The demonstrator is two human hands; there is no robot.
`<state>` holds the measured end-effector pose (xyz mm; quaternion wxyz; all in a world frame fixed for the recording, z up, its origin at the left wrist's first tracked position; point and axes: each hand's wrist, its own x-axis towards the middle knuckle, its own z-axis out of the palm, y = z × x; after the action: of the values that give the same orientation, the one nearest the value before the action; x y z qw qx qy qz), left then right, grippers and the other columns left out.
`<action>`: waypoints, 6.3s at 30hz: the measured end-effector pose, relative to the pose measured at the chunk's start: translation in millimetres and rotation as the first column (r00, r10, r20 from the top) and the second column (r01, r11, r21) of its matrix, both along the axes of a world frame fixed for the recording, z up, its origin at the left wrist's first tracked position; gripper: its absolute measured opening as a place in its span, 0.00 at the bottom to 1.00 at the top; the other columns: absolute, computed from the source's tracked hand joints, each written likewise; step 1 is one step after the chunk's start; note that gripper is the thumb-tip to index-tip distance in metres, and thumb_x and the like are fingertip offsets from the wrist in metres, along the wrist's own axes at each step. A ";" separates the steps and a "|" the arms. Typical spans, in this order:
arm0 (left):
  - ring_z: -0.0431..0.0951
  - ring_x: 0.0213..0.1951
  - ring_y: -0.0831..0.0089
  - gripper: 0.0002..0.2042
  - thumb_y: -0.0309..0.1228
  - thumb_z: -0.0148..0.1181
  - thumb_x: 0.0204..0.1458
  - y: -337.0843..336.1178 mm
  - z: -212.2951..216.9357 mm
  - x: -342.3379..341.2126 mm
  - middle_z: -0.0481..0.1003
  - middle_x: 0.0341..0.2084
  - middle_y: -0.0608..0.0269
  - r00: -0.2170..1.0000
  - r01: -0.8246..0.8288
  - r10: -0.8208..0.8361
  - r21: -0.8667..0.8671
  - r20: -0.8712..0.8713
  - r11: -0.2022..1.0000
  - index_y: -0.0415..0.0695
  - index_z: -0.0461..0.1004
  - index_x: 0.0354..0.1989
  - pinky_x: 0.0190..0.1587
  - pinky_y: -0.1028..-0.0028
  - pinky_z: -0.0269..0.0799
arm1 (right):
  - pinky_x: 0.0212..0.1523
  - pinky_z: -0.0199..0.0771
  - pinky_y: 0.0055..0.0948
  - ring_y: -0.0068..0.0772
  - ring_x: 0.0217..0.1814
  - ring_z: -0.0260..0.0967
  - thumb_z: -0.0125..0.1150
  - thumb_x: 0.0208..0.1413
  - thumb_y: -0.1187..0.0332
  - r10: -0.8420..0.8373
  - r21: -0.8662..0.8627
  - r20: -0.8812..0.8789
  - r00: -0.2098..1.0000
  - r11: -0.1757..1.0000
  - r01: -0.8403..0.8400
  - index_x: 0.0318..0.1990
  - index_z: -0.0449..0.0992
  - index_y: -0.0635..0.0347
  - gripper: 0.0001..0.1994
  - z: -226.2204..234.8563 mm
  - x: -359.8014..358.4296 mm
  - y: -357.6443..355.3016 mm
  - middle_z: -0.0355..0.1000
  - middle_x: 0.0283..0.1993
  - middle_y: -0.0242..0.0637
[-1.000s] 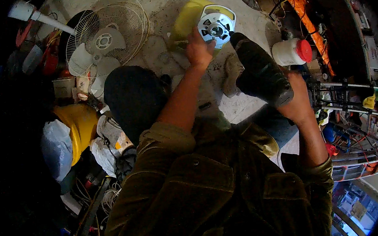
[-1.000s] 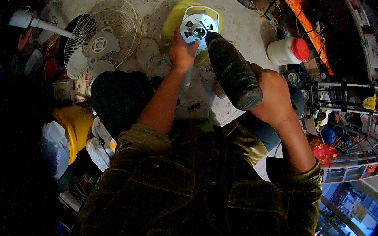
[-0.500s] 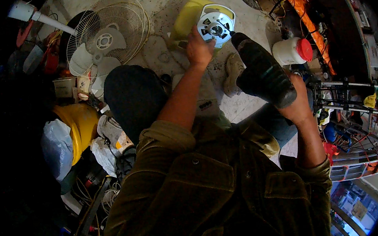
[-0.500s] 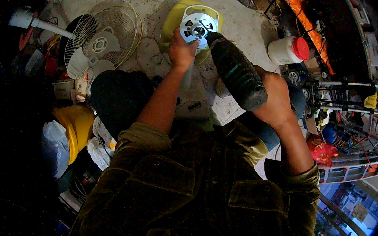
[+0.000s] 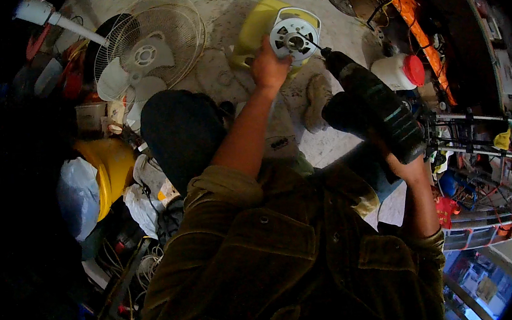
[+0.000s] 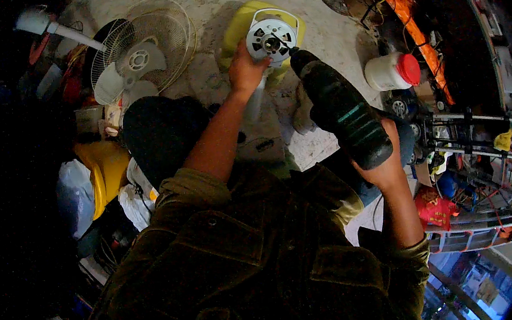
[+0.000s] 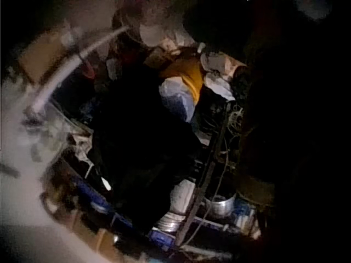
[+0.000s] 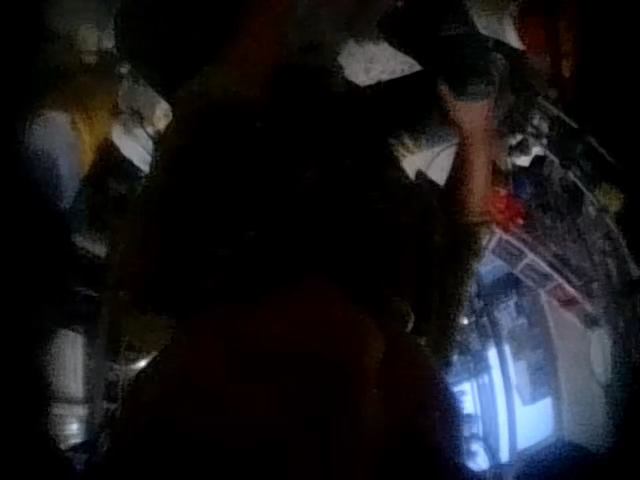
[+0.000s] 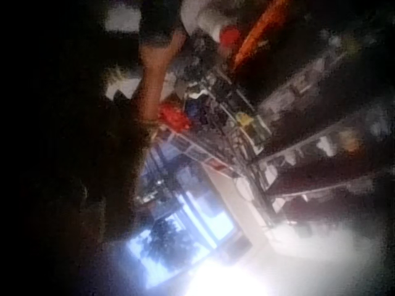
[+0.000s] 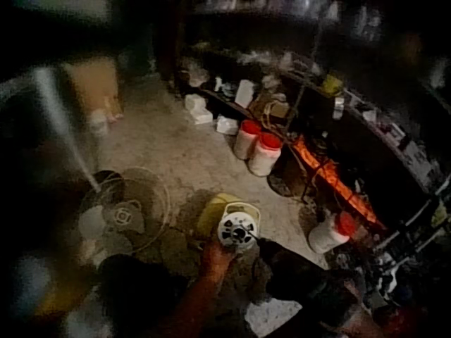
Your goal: The person carries a white pedestal fan from outside into a cluttered workshop and places it on the floor. They then sit on a small stool and disassemble the fan by removing the front grille, the fan blades, and the rear grille, and finally use a power drill to remove screws from the motor housing.
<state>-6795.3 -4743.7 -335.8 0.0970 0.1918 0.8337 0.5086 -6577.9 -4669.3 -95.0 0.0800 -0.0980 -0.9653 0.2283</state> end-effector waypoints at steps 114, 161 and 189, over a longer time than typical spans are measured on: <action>0.73 0.39 0.51 0.34 0.38 0.63 0.40 51.0 31.8 69.6 0.72 0.37 0.45 0.997 -0.019 -0.002 -0.290 -0.075 0.957 0.41 0.56 0.56 0.41 0.61 0.67 | 0.60 0.52 0.45 0.46 0.60 0.54 0.52 0.50 0.58 -0.817 -0.958 -0.049 0.575 -0.125 -0.260 0.59 0.55 0.64 0.31 -109.0 329.3 243.2 0.57 0.59 0.46; 0.74 0.33 0.49 0.20 0.46 0.50 0.48 60.9 64.4 15.0 0.74 0.28 0.46 0.957 0.176 -0.264 -0.478 -0.123 0.861 0.38 0.74 0.30 0.38 0.57 0.69 | 0.41 0.69 0.36 0.48 0.39 0.71 0.57 0.46 0.58 -0.376 -0.282 0.006 0.927 0.888 0.362 0.42 0.71 0.71 0.22 -146.1 -64.0 151.3 0.71 0.37 0.54; 0.75 0.26 0.50 0.20 0.47 0.49 0.47 58.5 40.3 -17.0 0.74 0.21 0.47 0.960 0.095 -0.231 -0.586 -0.161 0.804 0.39 0.72 0.29 0.30 0.55 0.70 | 0.34 0.70 0.37 0.45 0.32 0.71 0.62 0.43 0.61 -0.504 -0.289 -0.073 0.861 0.837 0.465 0.37 0.70 0.67 0.18 -187.2 -140.1 140.2 0.73 0.30 0.47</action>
<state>-6812.2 -4685.3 -295.5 0.0991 0.2810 0.9336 0.1991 -6718.0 -4529.1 -282.2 0.1921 -0.3323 -0.8615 0.3323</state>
